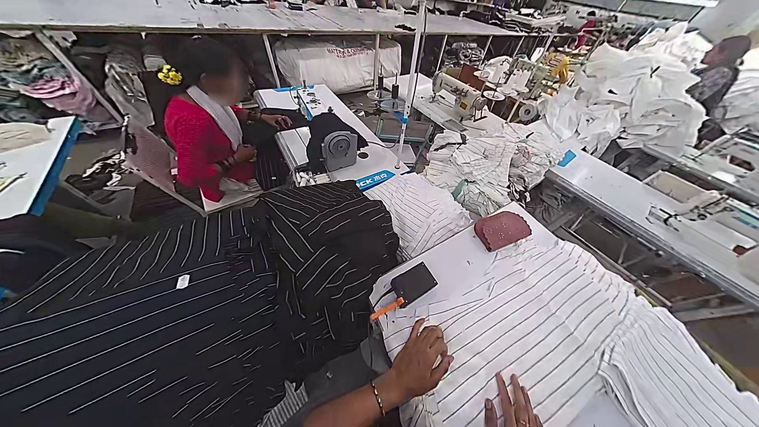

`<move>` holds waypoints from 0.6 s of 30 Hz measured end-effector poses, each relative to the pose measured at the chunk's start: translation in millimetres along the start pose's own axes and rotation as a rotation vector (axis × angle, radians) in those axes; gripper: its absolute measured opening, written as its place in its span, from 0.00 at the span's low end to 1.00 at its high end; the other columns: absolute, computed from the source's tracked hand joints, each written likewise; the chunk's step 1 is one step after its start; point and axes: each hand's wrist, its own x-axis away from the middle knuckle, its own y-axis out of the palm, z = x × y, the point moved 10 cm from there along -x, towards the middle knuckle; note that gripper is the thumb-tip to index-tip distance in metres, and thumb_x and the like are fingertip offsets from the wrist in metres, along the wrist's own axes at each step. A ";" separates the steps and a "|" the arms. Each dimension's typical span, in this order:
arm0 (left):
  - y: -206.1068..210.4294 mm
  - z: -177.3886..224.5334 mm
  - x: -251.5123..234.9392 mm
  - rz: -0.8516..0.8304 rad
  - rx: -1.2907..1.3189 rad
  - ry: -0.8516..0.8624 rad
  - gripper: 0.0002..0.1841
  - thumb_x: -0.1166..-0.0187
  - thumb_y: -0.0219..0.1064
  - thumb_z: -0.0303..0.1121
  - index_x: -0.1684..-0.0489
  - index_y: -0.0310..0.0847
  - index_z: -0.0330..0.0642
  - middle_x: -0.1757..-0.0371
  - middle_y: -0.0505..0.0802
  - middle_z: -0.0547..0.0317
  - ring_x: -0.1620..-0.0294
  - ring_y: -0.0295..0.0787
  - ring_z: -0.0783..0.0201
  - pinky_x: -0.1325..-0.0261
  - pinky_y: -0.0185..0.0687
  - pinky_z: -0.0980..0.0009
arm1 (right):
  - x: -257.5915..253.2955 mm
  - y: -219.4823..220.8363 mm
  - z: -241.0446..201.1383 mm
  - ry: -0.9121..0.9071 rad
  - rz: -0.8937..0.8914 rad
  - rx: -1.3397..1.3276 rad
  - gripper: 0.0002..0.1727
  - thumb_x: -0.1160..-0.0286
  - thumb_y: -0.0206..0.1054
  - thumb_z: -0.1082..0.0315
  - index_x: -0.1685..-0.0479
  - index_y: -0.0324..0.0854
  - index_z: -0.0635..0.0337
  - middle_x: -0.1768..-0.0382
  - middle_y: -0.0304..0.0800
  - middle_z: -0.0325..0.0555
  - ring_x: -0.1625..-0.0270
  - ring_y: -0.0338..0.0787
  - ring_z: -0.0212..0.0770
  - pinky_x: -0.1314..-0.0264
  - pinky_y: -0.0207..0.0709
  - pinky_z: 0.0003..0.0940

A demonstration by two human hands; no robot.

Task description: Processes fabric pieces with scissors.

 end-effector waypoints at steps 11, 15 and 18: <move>-8.4 -3.6 1.5 0.022 0.098 -0.039 0.17 0.14 0.57 0.37 0.56 0.87 0.30 0.44 0.93 0.39 0.30 0.86 0.41 0.17 0.63 0.38 | 23.0 -3.4 -9.7 0.041 0.149 -0.060 0.33 0.15 0.42 0.48 0.24 0.82 0.54 0.19 0.75 0.61 0.16 0.72 0.68 0.19 0.58 0.74; -15.9 -19.7 2.9 0.116 0.273 -0.162 0.18 0.16 0.53 0.29 0.42 0.80 0.22 0.41 0.90 0.34 0.33 0.86 0.44 0.25 0.77 0.52 | 48.9 -4.2 -20.8 0.051 0.132 -0.120 0.27 0.15 0.48 0.53 0.26 0.85 0.44 0.19 0.77 0.57 0.16 0.72 0.65 0.19 0.59 0.74; -23.0 -25.9 2.7 0.213 0.358 -0.190 0.18 0.15 0.49 0.28 0.46 0.80 0.20 0.48 0.92 0.36 0.43 0.91 0.53 0.35 0.84 0.60 | 76.5 -9.9 -39.1 0.015 0.093 -0.219 0.23 0.17 0.53 0.59 0.31 0.88 0.41 0.21 0.79 0.55 0.17 0.74 0.64 0.20 0.61 0.74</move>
